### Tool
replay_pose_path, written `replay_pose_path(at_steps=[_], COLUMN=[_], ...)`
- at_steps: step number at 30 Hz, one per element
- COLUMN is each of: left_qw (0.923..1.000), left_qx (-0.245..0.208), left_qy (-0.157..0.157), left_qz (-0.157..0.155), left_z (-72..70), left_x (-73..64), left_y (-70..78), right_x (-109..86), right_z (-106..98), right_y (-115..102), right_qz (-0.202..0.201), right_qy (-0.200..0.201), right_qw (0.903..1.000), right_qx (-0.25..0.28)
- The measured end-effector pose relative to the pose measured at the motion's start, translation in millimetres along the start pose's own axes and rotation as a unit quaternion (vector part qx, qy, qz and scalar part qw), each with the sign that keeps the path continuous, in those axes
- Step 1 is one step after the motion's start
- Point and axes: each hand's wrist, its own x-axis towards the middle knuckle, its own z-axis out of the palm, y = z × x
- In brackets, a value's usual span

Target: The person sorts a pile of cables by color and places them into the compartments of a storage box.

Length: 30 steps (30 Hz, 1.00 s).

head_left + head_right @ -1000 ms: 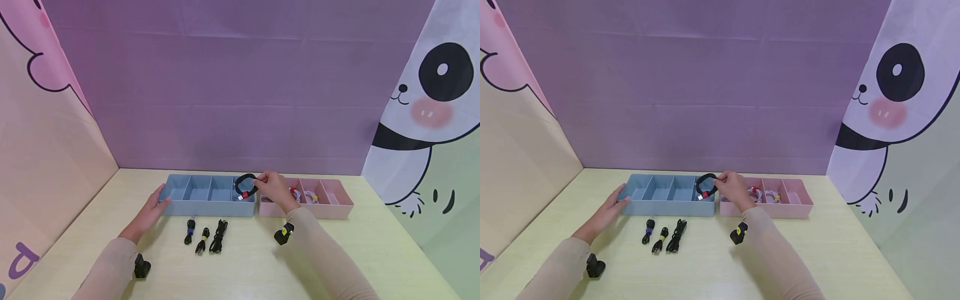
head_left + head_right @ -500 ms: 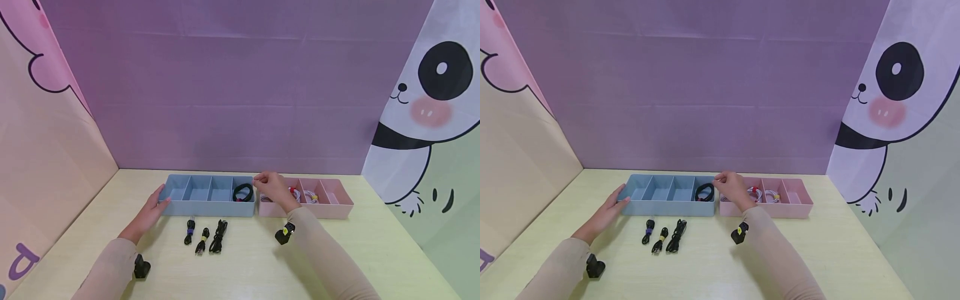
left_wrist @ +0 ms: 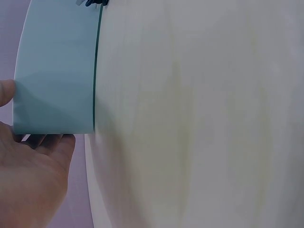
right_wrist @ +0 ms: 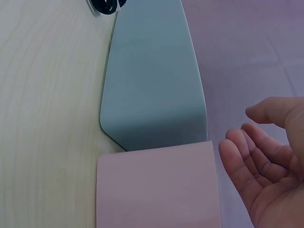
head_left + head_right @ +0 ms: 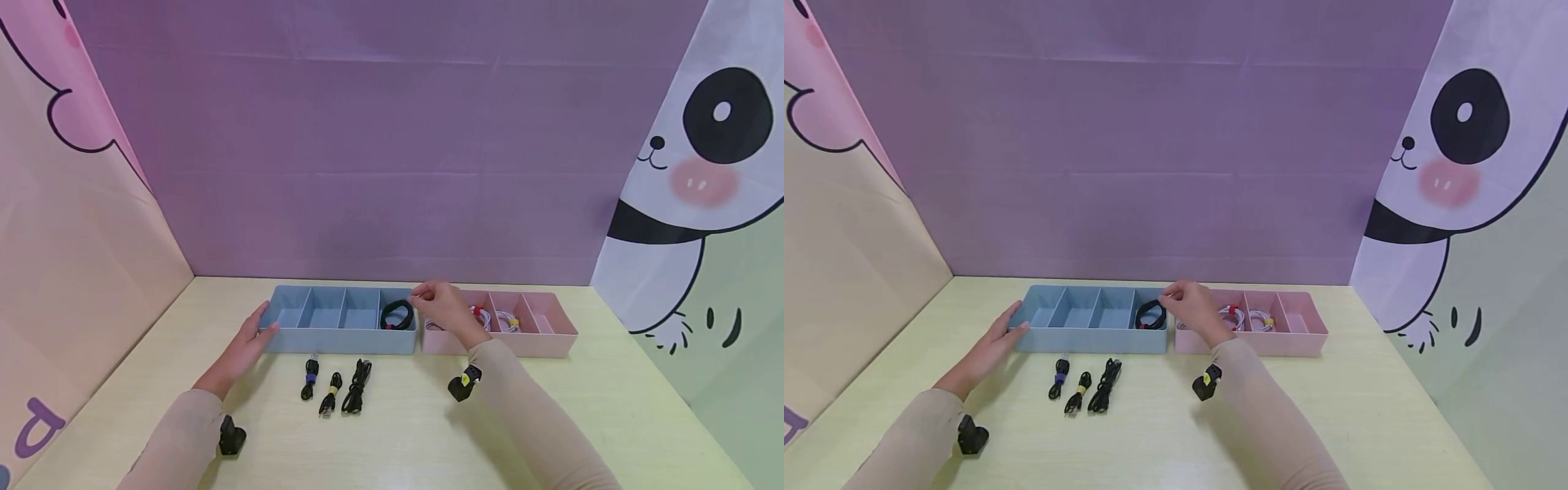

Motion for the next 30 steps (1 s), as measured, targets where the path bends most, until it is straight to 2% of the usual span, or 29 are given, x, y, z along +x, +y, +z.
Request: replay_pose_path(at_steps=[5, 15, 23, 30], left_qw=[1.0000, 1.0000, 1.0000, 1.0000], left_qx=[-0.001, 0.004, 0.002, -0.001], left_qy=[0.003, 0.002, 0.005, 0.004], left_qz=[-0.003, -0.008, -0.005, -0.003], left_z=[0.6, 1.1, 0.8, 1.4], left_x=[0.1, -0.3, 0.8, 0.2], left_y=[0.8, 2.8, 1.1, 0.8], right_x=[-2.7, -7.9, -12.3, -20.9], right_z=[1.7, 7.6, 14.9, 21.0], right_y=[-4.1, -5.3, -8.7, -13.6], right_qz=[0.004, -0.003, -0.062, -0.077], right_qy=[-0.008, -0.025, -0.024, -0.035], right_qw=[1.0000, 0.9990, 0.9970, 0.9958], right_qx=[-0.001, 0.038, 0.040, 0.035])
